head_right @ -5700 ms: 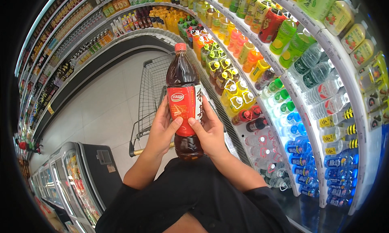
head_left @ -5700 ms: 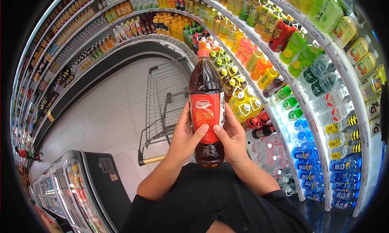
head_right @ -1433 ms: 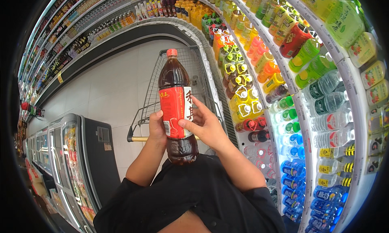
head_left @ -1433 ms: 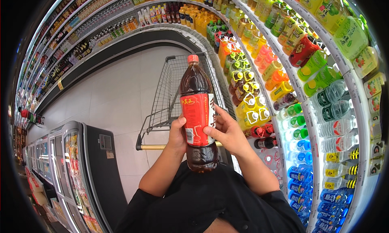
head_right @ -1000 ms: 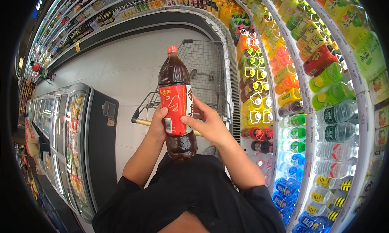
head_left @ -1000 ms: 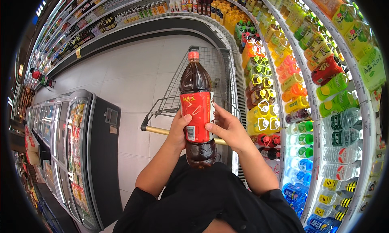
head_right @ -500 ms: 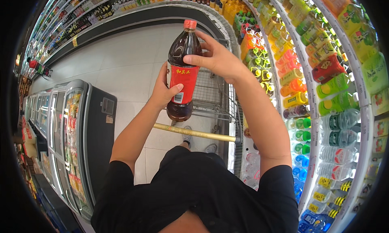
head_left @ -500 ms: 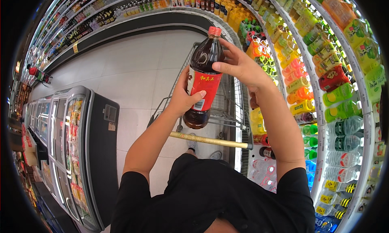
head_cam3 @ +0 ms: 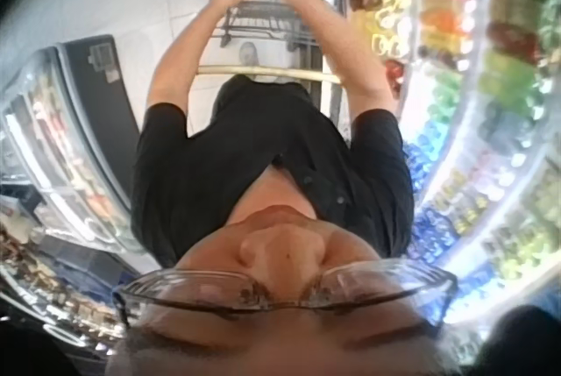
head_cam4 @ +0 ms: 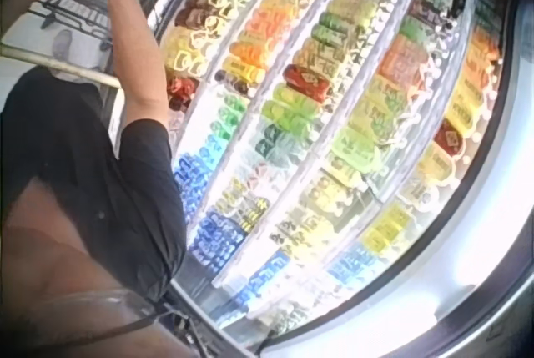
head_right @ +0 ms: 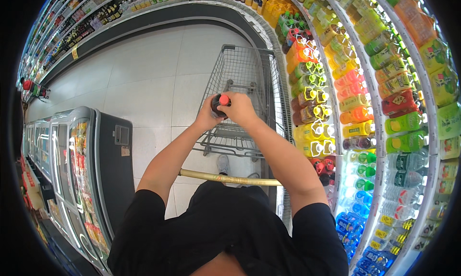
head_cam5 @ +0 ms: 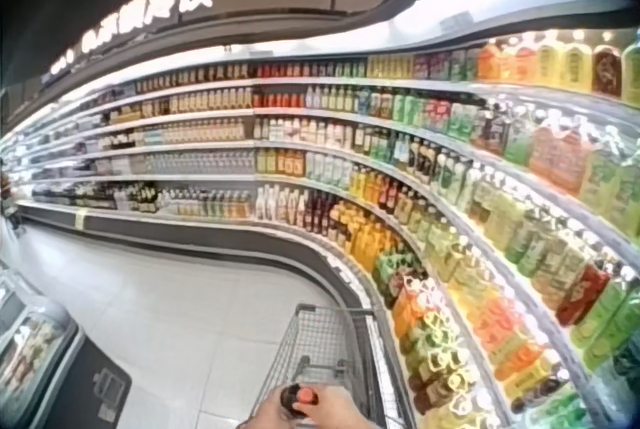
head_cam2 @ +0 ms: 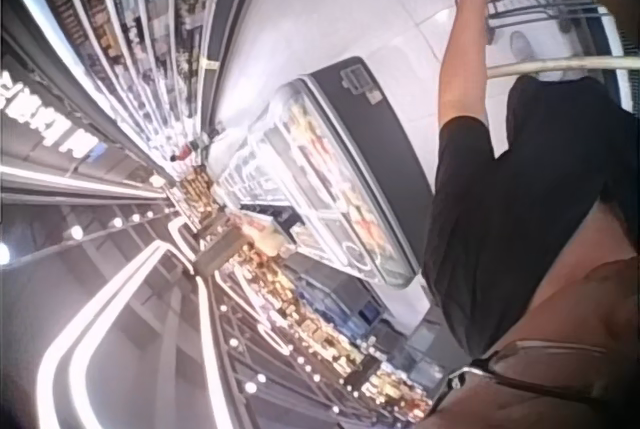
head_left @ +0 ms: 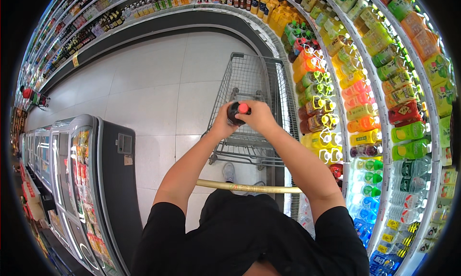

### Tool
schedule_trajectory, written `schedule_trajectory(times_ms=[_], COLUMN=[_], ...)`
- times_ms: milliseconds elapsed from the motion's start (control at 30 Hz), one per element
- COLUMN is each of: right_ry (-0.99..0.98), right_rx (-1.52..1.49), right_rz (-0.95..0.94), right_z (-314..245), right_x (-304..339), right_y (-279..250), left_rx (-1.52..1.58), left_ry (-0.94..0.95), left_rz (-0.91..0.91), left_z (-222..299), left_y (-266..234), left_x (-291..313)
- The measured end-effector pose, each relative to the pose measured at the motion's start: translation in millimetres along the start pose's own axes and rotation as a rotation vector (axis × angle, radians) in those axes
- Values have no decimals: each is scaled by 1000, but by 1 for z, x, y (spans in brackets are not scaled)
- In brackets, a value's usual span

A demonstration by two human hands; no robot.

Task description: The person unloads bottles of water and sports drinks from a shopping cart onto refrigerator shelves, pushes the cart along the beverage aisle, and picks bottles of tea and juice from the shelves, placing them into the shopping cart by hand.

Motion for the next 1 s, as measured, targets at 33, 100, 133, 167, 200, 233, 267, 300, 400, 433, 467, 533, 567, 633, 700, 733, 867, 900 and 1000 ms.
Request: schedule_trajectory(times_ms=[33, 100, 133, 167, 200, 233, 267, 300, 400, 433, 467, 533, 567, 633, 700, 733, 867, 900, 1000], right_ry=[3, 37, 65, 81, 85, 80, 166, 252, 281, 278, 277, 348, 343, 337, 321, 321, 288, 289, 390], right_rx=[-17, -11, 25, 28, 23, 22, 13, 6, 2, -6, -9, -39, -44, -3, 0, 6, 8, 6, 48], right_rz=[37, 94, 177, 241, 243, 236, 223, 208, 242, 245, 237, 218, 207, 189, 200, 200, 217, 220, 53], right_z=[15, 53, 77, 94, 105, 115, 122, 130, 173, 179, 186, 200, 204, 211, 214, 215, 216, 213, 214], right_x=[0, -4, -4, -5, -7, -7, -8, -7, -9, -9, -10, -13, -14, -13, -14, -16, -20, -24, -33], right_y=[20, 57, 68, 85, 97, 109, 123, 138, 171, 183, 191, 201, 207, 215, 222, 226, 233, 233, 231], left_rx=[-156, -209, -133, -86, -87, -124, -165, -205, -195, -202, -203, -344, -350, -511, -570, -573, -614, -616, -648], left_ry=[23, -40, -160, -301, -306, -278, -257, -236, -184, -186, -192, 69, 59, 151, 182, 166, 170, 172, 185], left_rz=[40, 34, 22, 25, 31, 41, 56, 70, -105, -158, -154, -183, -176, -299, -326, -301, -302, -304, -293], left_z=[-11, -18, -25, -32, -36, -39, -42, -44, -2, 10, 18, 32, 33, 33, 35, 33, 32, 31, 29], left_y=[-1, 4, 16, 16, 15, 12, 7, 5, -4, -6, -6, 0, 1, 6, 8, 9, 15, 15, 15], left_x=[0, -2, -7, -2, 4, 14, 27, 41, 75, 87, 95, 109, 115, 125, 127, 126, 127, 127, 126])
Point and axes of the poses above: each hand's wrist, its own x-axis away from the middle knuckle, its own y-axis out of the palm, z = x × y, the point moved 2 cm from there along -x, towards the middle knuckle, and after that the axes turned 6 degrees about z, right-handed, at the moved point
